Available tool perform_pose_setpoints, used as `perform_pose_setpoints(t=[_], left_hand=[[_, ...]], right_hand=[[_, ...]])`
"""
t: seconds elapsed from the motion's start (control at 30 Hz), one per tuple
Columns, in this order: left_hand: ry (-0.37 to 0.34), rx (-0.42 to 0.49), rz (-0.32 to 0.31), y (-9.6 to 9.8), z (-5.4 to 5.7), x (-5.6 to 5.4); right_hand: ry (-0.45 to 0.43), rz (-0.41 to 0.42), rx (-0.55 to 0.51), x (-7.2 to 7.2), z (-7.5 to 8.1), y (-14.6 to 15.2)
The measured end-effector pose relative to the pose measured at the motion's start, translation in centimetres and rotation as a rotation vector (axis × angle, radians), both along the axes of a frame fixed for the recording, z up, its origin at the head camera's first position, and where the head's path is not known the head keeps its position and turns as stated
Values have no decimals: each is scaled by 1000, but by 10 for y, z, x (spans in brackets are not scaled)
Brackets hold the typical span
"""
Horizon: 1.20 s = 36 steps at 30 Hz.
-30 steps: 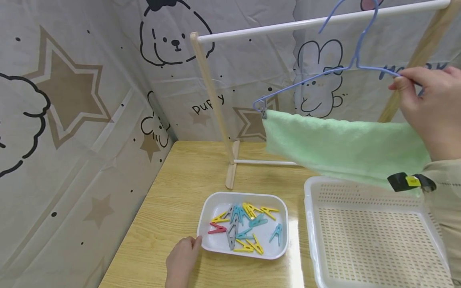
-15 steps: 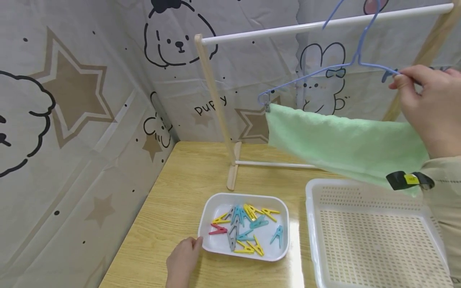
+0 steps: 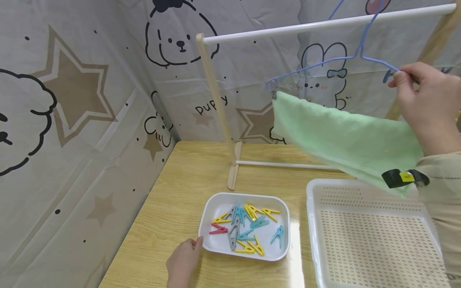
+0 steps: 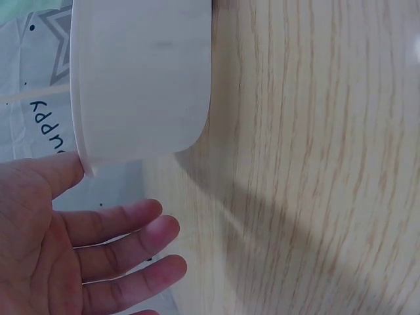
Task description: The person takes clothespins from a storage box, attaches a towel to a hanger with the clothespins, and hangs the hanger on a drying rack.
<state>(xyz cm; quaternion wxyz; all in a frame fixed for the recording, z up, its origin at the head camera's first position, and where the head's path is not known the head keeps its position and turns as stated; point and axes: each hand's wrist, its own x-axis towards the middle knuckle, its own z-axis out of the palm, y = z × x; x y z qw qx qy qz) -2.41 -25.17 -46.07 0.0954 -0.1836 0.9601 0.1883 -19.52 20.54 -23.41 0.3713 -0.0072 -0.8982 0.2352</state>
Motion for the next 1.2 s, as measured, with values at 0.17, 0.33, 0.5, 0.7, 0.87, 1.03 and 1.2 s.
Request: perform_pose_setpoints(t=[0.17, 0.33, 0.5, 0.7, 0.87, 1.03, 1.2], left_hand=[[-15, 13, 17, 0, -2, 1], [-19, 13, 18, -1, -3, 1], [-25, 15, 18, -1, -2, 2], [-30, 17, 17, -1, -2, 1], [-27, 16, 17, 0, -1, 1], [-28, 13, 16, 0, -1, 1], [-16, 5, 13, -1, -2, 1]], right_hand=[[-11, -19, -15, -3, -2, -1], [-40, -67, -12, -14, -13, 7], [-72, -110, 4, -18, -16, 7], [-125, -106, -21, -24, -16, 7], [-185, -101, -44, -30, -19, 8], [-213, -97, -37, -38, -27, 13], [-221, -103, -16, -62, -49, 37]])
